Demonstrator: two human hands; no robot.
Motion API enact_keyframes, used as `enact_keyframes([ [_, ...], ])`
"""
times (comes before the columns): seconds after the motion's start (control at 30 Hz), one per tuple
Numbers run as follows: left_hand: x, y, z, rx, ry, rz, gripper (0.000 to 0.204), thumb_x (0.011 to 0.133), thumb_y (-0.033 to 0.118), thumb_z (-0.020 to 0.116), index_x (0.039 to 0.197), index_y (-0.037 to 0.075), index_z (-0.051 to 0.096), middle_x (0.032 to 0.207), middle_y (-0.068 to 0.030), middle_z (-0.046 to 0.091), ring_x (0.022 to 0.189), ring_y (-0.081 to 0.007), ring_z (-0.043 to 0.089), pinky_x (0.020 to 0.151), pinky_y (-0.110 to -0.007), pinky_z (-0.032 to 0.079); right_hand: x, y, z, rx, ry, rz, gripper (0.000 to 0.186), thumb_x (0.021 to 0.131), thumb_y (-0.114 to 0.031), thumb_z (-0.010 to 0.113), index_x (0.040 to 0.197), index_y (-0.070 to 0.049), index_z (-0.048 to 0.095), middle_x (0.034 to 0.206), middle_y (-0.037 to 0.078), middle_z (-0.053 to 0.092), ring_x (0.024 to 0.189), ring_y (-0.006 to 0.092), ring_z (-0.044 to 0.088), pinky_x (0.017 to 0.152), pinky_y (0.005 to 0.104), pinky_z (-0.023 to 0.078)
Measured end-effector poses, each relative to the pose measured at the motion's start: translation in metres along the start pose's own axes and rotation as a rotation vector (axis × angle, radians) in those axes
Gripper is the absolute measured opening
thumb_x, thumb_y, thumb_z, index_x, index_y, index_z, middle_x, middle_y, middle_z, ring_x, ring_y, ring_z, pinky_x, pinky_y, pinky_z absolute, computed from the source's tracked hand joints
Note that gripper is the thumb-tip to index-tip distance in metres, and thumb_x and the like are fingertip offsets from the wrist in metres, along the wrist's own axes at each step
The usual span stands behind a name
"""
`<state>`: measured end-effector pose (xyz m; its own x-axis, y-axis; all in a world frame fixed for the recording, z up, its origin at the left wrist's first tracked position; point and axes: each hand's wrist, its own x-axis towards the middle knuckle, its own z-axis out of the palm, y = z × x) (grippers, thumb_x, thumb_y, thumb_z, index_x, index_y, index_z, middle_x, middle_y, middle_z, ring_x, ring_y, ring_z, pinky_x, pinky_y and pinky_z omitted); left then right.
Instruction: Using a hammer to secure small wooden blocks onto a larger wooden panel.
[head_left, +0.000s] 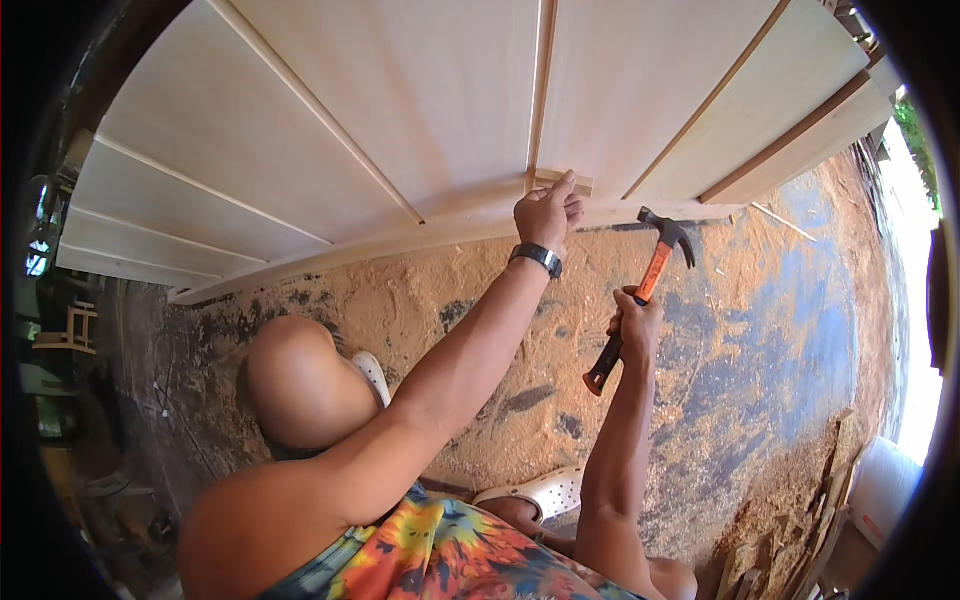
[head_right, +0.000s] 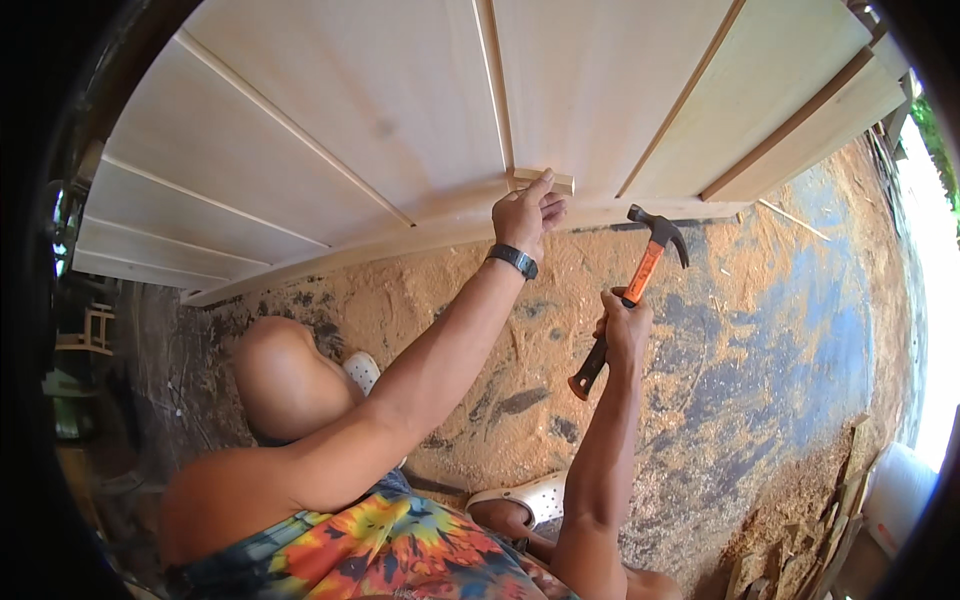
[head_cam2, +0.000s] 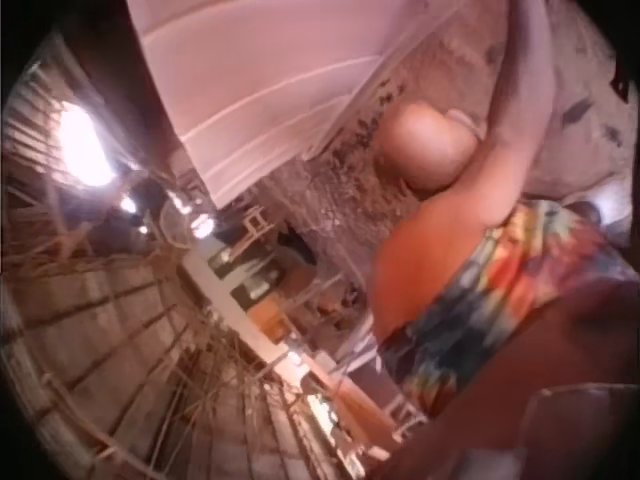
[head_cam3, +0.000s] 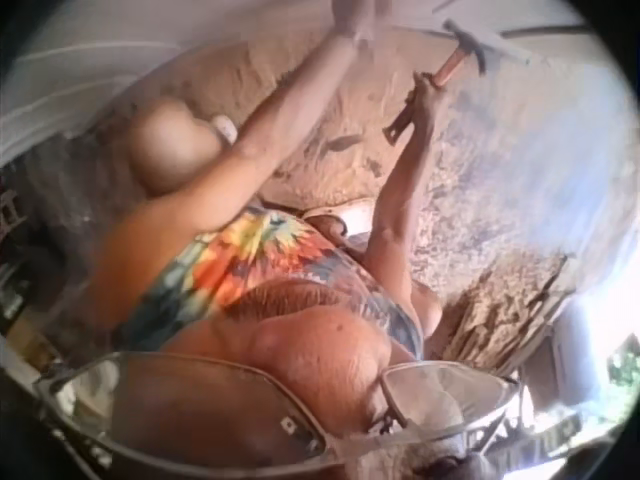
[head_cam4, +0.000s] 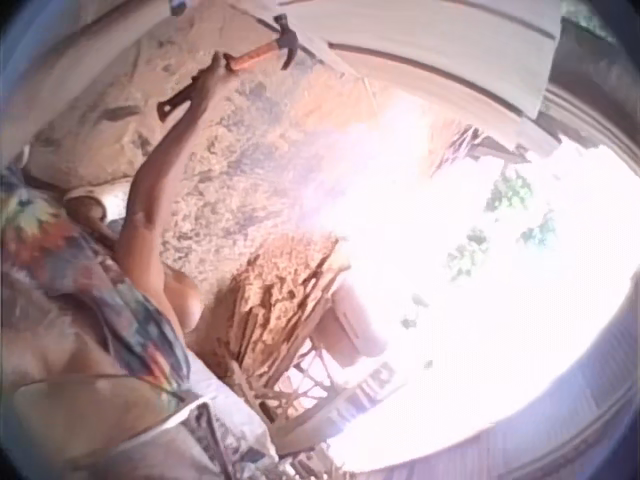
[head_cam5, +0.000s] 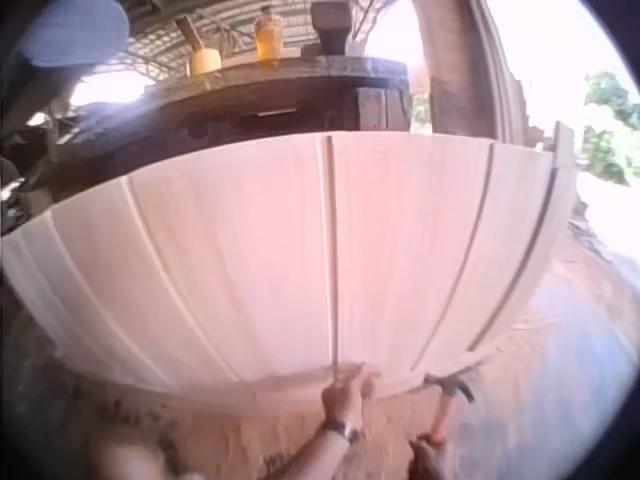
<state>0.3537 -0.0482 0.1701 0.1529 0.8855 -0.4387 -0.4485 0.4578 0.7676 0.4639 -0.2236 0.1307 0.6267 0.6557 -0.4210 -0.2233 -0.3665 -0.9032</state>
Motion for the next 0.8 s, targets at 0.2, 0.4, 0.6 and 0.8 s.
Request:
enact_keyframes([
  [0.2, -0.076, 0.106, 0.07, -0.086, -0.136, 0.181, 0.035, 0.082, 0.026, 0.08, 0.086, 0.0, 0.057, 0.079, -0.0124, 0.066, 0.067, -0.0194, 0.068, 0.058, -0.03, 0.059, -0.049, -0.089, -0.015, 0.103, 0.038, -0.371, 0.028, 0.09, -0.01, 0.065, 0.113, 0.001, 0.054, 0.058, 0.001, 0.051, 0.044, 0.0096, 0.049, 0.041, 0.0254, 0.039],
  [0.4, -0.113, 0.193, 0.105, -0.001, -0.193, 0.341, 0.037, 0.082, 0.036, 0.079, 0.092, 0.005, 0.062, 0.078, -0.0096, 0.069, 0.063, -0.018, 0.069, 0.055, -0.03, 0.057, -0.084, -0.151, 0.006, 0.249, 0.025, -0.59, 0.027, 0.091, -0.011, 0.067, 0.113, -0.002, 0.054, 0.058, -0.001, 0.048, 0.043, 0.009, 0.047, 0.041, 0.0228, 0.038],
  [0.6, -0.15, 0.201, 0.108, 0.357, -0.463, 0.449, 0.063, 0.076, 0.02, 0.082, 0.118, -0.007, 0.044, 0.08, -0.0165, 0.069, 0.059, -0.0161, 0.068, 0.049, -0.026, 0.057, -0.103, -0.216, 0.034, 0.39, -0.043, -0.78, 0.033, 0.091, -0.006, 0.067, 0.12, 0.001, 0.053, 0.068, 0.002, 0.056, 0.045, 0.0061, 0.047, 0.04, 0.0206, 0.036],
  [0.8, -0.161, 0.226, 0.082, 0.817, -0.529, 0.8, 0.065, 0.079, 0.024, 0.081, 0.127, -0.005, 0.049, 0.075, -0.0116, 0.07, 0.059, -0.0214, 0.069, 0.054, -0.029, 0.057, -0.1, -0.238, 0.064, 0.413, -0.16, -0.8, 0.033, 0.093, -0.008, 0.065, 0.121, 0.006, 0.052, 0.064, 0.003, 0.056, 0.045, 0.007, 0.047, 0.041, 0.0208, 0.035],
])
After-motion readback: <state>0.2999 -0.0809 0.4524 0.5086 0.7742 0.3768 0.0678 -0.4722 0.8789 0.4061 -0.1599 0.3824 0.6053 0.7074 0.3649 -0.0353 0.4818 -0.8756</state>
